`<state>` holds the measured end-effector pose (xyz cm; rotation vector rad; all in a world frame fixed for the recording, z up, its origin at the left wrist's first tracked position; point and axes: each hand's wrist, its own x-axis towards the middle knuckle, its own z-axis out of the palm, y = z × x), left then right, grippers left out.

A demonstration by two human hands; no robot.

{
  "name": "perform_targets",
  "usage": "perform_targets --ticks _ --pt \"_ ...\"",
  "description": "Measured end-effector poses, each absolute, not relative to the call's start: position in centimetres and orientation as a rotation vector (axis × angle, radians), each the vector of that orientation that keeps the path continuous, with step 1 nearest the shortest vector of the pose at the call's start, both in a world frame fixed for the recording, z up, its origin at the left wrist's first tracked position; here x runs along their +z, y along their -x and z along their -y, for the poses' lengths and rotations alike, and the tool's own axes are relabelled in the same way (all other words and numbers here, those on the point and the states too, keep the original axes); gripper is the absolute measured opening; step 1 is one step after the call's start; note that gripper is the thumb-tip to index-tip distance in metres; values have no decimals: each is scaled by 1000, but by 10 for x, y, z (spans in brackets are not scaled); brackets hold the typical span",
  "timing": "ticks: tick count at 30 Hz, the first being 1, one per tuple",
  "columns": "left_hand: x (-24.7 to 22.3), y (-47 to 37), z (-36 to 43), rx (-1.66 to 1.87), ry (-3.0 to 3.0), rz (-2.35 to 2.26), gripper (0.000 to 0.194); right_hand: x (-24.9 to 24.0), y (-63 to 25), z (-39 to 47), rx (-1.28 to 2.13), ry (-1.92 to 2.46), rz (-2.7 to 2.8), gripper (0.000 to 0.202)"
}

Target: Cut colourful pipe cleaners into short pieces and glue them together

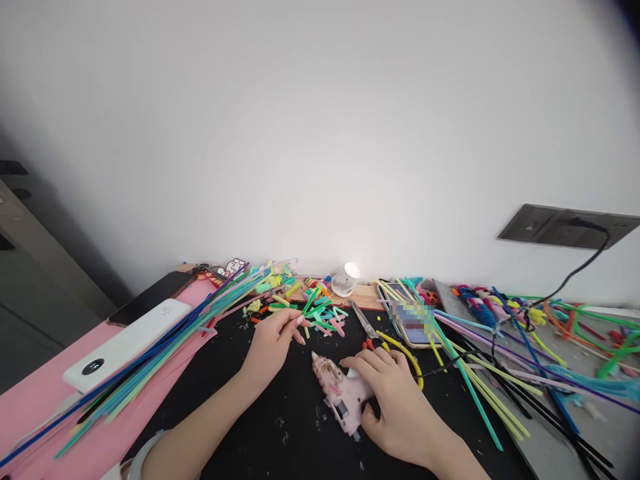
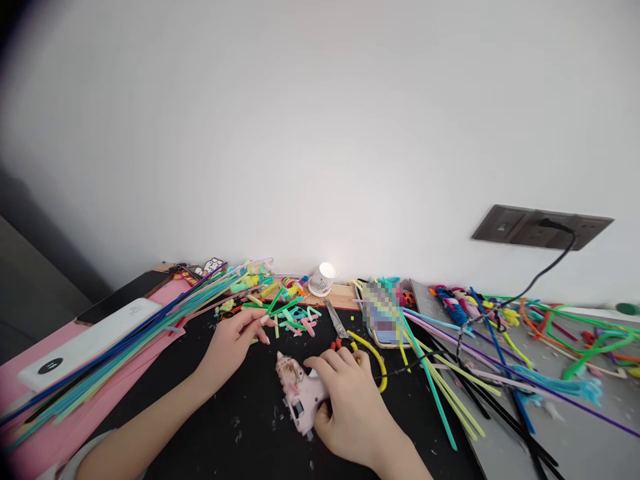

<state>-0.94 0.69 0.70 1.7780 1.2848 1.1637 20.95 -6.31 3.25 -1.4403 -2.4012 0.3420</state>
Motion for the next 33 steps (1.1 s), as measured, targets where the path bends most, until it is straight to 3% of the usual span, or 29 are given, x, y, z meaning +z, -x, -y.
perform_targets --ticks 10,21,33 --pt "7 10 -8 1156 -1900 -1299 19 21 -215 57 341 1376 2328 45" --pt "8 3 2 1030 -2063 -1171 23 22 -219 54 464 1244 2029 13" --pt "8 2 6 962 -2118 -1110 22 15 -222 53 546 1303 1990 11"
